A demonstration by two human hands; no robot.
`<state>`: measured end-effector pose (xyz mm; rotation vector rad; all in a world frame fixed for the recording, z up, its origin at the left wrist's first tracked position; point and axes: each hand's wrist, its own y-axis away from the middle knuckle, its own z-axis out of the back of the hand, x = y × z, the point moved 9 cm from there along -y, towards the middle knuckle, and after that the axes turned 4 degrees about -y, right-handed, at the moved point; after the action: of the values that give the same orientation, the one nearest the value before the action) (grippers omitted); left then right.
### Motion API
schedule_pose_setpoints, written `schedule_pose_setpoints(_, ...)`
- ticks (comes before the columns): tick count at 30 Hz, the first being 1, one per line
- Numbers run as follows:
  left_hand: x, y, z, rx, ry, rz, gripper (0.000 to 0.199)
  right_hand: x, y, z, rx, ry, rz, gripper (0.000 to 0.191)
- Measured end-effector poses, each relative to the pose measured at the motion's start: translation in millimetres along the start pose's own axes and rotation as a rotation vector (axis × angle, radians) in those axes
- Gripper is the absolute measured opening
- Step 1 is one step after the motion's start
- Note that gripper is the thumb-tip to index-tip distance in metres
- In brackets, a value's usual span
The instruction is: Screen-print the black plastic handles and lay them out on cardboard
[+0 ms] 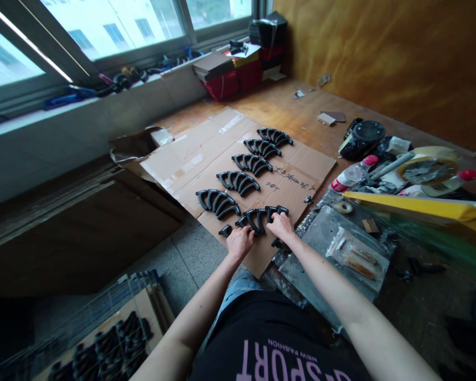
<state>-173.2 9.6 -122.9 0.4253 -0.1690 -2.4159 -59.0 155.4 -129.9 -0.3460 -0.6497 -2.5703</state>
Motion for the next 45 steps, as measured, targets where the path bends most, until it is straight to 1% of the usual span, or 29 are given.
schedule_pose_setpoints(3, 5, -1, 1.0, -0.004, 0.015, 0.025, 0.038, -12, -3, 10, -0.022, 0.023, -0.021, 0.04)
schedule_pose_setpoints(5, 10, 0, 1.8, -0.007, 0.021, 0.046, 0.038, -17, -2, 12, -0.023, 0.032, -0.032, 0.039)
schedule_pose_setpoints(8, 13, -3, 2.3, -0.006, 0.032, 0.056, 0.038, -13, 1, 8, 0.0, 0.031, -0.007, 0.038)
schedule_pose_setpoints(11, 11, -8, 1.6, -0.004, 0.045, 0.049, 0.038, -5, 4, -1, 0.032, 0.011, 0.036, 0.036)
schedule_pose_setpoints(13, 9, -10, 0.6, -0.001, 0.056, 0.045, 0.038, -4, 5, -3, 0.036, -0.006, 0.055, 0.035)
schedule_pose_setpoints(17, 8, -14, -2.6, 0.022, 0.085, 0.032, 0.037, -13, 9, 2, -0.001, 0.004, 0.068, 0.036)
schedule_pose_setpoints(19, 8, -15, -4.0, 0.033, 0.099, 0.032, 0.037, -18, 11, 2, 0.0, 0.029, 0.076, 0.036)
schedule_pose_setpoints(23, 7, -18, -5.7, 0.051, 0.12, 0.042, 0.038, -12, 13, -4, 0.039, 0.023, 0.158, 0.035)
schedule_pose_setpoints(25, 5, -18, -6.1, 0.058, 0.128, 0.04, 0.039, -10, 14, -5, 0.05, 0.008, 0.185, 0.031)
schedule_pose_setpoints(27, 4, -18, -6.4, 0.063, 0.134, 0.034, 0.039, -10, 17, -4, 0.053, 0.012, 0.18, 0.028)
schedule_pose_setpoints(29, 3, -17, -7.0, 0.068, 0.138, 0.03, 0.039, -9, 22, 2, 0.019, 0.048, 0.167, 0.032)
schedule_pose_setpoints(31, 4, -17, -7.7, 0.073, 0.14, 0.028, 0.039, 1, 29, 10, -0.055, 0.097, 0.184, 0.035)
schedule_pose_setpoints(33, 4, -17, -8.1, 0.076, 0.141, 0.021, 0.039, 20, 37, 13, -0.101, 0.116, 0.247, 0.034)
schedule_pose_setpoints(35, 3, -18, -7.6, 0.079, 0.141, 0.011, 0.039, 38, 41, 7, -0.087, 0.107, 0.284, 0.038)
schedule_pose_setpoints(37, 2, -18, -5.8, 0.079, 0.139, -0.001, 0.039, 49, 41, -4, -0.055, 0.112, 0.261, 0.042)
schedule_pose_setpoints(39, 2, -16, -3.0, 0.075, 0.137, -0.01, 0.038, 55, 39, -16, -0.044, 0.136, 0.22, 0.044)
schedule_pose_setpoints(41, 4, -9, 1.9, 0.046, 0.152, -0.03, 0.038, 57, 35, -26, -0.038, 0.16, 0.183, 0.042)
schedule_pose_setpoints(43, 11, 1, 7.7, -0.006, 0.181, -0.05, 0.04, 58, 32, -32, -0.036, 0.173, 0.155, 0.041)
schedule_pose_setpoints(45, 24, 12, 9.6, -0.034, 0.191, -0.043, 0.041, 59, 30, -33, -0.046, 0.185, 0.148, 0.043)
